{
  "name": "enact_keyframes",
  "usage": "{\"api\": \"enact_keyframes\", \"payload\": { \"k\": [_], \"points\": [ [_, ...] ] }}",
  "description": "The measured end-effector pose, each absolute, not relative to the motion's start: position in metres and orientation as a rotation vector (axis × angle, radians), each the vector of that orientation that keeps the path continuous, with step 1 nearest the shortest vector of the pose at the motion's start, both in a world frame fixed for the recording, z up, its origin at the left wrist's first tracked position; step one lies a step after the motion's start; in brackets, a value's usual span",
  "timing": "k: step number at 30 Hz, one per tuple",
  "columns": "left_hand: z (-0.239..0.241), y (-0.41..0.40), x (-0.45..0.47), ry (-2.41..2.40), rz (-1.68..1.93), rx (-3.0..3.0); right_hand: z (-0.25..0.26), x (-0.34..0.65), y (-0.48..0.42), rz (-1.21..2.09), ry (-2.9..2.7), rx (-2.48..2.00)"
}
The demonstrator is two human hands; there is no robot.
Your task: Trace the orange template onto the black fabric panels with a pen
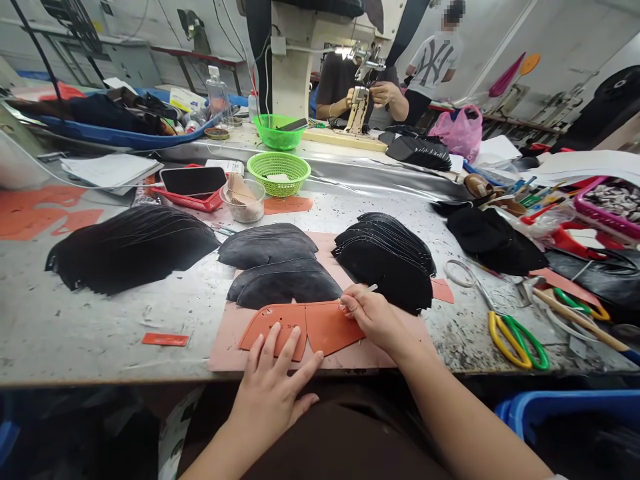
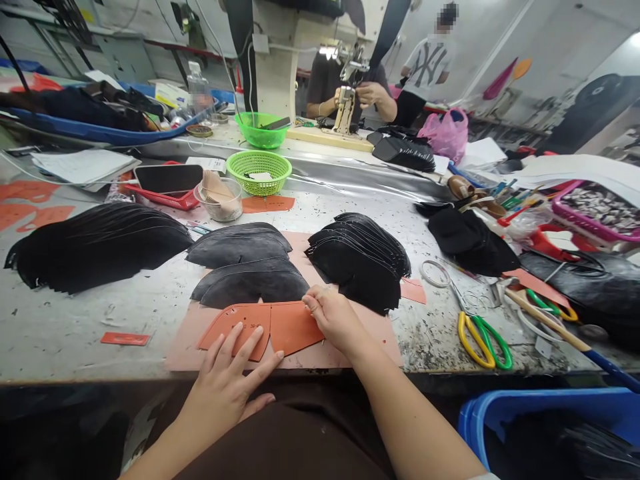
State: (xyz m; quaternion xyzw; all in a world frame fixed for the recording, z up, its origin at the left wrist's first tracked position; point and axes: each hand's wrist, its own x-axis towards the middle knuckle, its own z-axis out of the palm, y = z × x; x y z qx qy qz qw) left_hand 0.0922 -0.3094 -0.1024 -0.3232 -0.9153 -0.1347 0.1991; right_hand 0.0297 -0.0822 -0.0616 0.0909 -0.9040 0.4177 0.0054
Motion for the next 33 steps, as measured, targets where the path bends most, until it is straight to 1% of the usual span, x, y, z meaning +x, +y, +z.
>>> {"api": "enact_keyframes", "payload": {
  "k": [5,9,11,13,17,23,29,33],
  "points": [
    [-0.103,-0.310,0.093,-2.584,-0.316,-0.901,-0.058,0.024,-0.096,1.283,-2.796,0.262],
    [-0.104,-0.313,0.096,-2.605,-0.262,-0.917,-0.054,0.018,-0.138,1.439,-2.757,0.619],
    [-0.105,-0.313,0.097,-2.621,-0.246,-0.920,-0.052,0.015,-0.160,1.405,-2.835,0.752],
    [-0.106,-0.314,0.098,-2.635,-0.238,-0.919,-0.050,0.012,-0.175,1.283,-2.921,0.808],
    [-0.107,-0.314,0.099,-2.637,-0.234,-0.926,-0.048,0.008,-0.185,1.097,-2.989,0.831],
    [-0.108,-0.315,0.099,-2.635,-0.218,-0.938,-0.047,0.009,-0.184,1.076,-3.028,0.841],
    [-0.105,-0.316,0.099,-2.639,-0.165,-0.941,-0.046,0.008,-0.190,1.174,-2.990,0.909],
    [-0.103,-0.318,0.098,-2.610,-0.143,-0.951,-0.044,0.012,-0.163,1.319,-2.940,0.777]
  ]
}}
